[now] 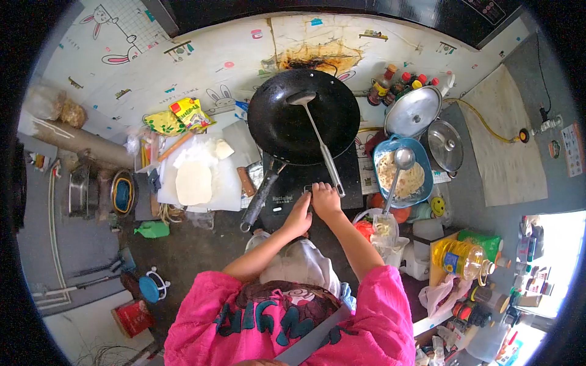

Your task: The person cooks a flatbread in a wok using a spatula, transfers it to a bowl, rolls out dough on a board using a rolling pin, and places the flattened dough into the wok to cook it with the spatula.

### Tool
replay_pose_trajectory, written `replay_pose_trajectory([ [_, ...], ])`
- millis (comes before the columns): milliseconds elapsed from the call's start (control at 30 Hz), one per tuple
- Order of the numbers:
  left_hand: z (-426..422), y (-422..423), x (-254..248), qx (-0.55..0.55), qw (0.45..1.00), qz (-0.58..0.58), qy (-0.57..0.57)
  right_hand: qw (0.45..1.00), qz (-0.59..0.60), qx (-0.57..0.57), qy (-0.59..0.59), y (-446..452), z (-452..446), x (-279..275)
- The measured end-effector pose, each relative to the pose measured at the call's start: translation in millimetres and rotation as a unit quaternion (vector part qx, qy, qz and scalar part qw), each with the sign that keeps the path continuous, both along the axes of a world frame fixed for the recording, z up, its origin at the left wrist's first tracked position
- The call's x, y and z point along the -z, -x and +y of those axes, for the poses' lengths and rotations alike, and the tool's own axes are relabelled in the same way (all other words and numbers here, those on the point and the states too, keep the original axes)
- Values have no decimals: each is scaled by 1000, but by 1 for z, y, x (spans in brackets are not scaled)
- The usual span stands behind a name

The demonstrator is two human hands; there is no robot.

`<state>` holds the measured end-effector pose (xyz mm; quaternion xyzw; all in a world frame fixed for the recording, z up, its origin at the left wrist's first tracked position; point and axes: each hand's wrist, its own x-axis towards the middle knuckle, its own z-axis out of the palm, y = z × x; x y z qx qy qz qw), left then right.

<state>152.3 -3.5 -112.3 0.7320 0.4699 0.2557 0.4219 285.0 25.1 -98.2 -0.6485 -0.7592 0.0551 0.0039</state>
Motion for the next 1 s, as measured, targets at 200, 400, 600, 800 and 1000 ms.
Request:
replay_pose_trajectory([
  [200, 2, 0, 5, 15, 1000, 4, 1, 1000, -10, 17, -22, 3, -2, 5],
  [400, 2, 0, 3, 22, 999, 20, 21, 999, 27, 47, -1, 1, -10, -13],
  [600, -8, 3, -68, 34, 999, -4, 37, 985, 161, 55, 7, -4, -28, -39],
  [800, 2, 58, -189, 89, 974, -210, 8, 956, 294, -8, 18, 38, -15, -166],
  [1000, 41, 161, -202, -53, 954, -281, -90, 932, 353, -53, -68, 148, 29, -228],
])
